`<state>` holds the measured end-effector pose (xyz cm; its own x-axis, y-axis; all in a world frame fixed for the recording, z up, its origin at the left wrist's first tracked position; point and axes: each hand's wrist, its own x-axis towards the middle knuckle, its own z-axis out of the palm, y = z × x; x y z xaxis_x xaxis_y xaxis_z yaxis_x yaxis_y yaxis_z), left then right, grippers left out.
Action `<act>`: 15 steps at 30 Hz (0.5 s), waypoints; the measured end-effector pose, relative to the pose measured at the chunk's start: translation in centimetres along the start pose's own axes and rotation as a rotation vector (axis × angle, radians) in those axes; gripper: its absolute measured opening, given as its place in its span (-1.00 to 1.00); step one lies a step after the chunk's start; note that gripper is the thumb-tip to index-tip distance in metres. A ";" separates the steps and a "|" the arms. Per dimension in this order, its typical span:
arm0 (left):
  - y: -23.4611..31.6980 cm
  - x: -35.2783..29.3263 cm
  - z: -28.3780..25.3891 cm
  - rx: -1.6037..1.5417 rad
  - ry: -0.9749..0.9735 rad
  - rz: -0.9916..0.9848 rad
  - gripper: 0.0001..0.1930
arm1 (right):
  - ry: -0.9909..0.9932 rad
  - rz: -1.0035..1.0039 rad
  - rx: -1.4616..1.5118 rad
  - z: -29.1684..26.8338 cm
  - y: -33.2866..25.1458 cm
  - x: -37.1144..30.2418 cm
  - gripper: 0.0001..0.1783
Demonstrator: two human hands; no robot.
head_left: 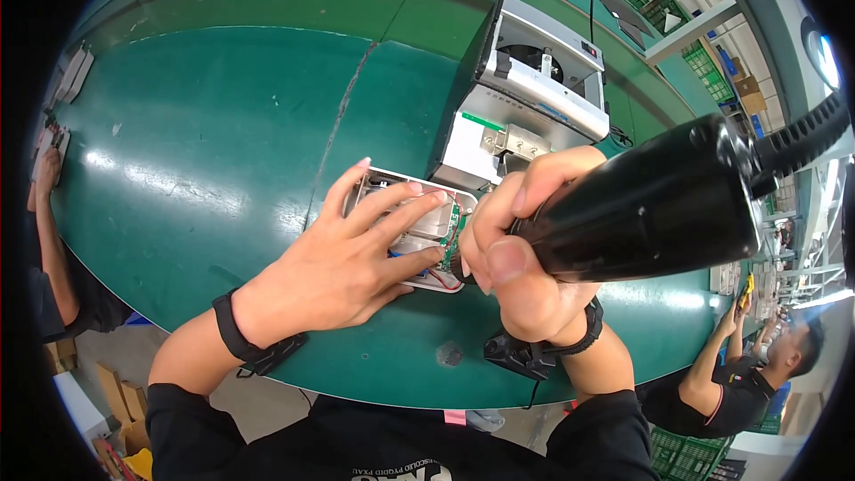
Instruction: The person assembles electronic devices by positioning circuit boards and batteries into plastic housings and securing them with an electric screwdriver. They repeat this process for multiple units on the assembly line, occasionally picking up new components from trays.
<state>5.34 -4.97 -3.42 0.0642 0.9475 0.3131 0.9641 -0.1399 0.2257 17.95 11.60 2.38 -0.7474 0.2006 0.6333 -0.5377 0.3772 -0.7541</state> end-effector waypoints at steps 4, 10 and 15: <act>0.0 0.4 -0.7 -0.015 -0.021 -0.049 -0.57 | -0.017 -0.031 -0.011 0.2 0.2 -0.4 -0.55; -0.7 0.6 -1.1 -0.073 -0.049 -0.029 -0.53 | -0.057 -0.020 -0.006 -0.5 -0.1 -0.8 -0.55; -0.9 0.4 -1.1 -0.129 -0.053 -0.040 -0.50 | -0.107 0.012 0.003 -0.6 -0.1 -1.1 -0.55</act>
<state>4.24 -4.81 -2.48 0.0434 0.9665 0.2529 0.9254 -0.1343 0.3545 19.10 11.86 1.88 -0.7908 0.1075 0.6025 -0.5298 0.3728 -0.7618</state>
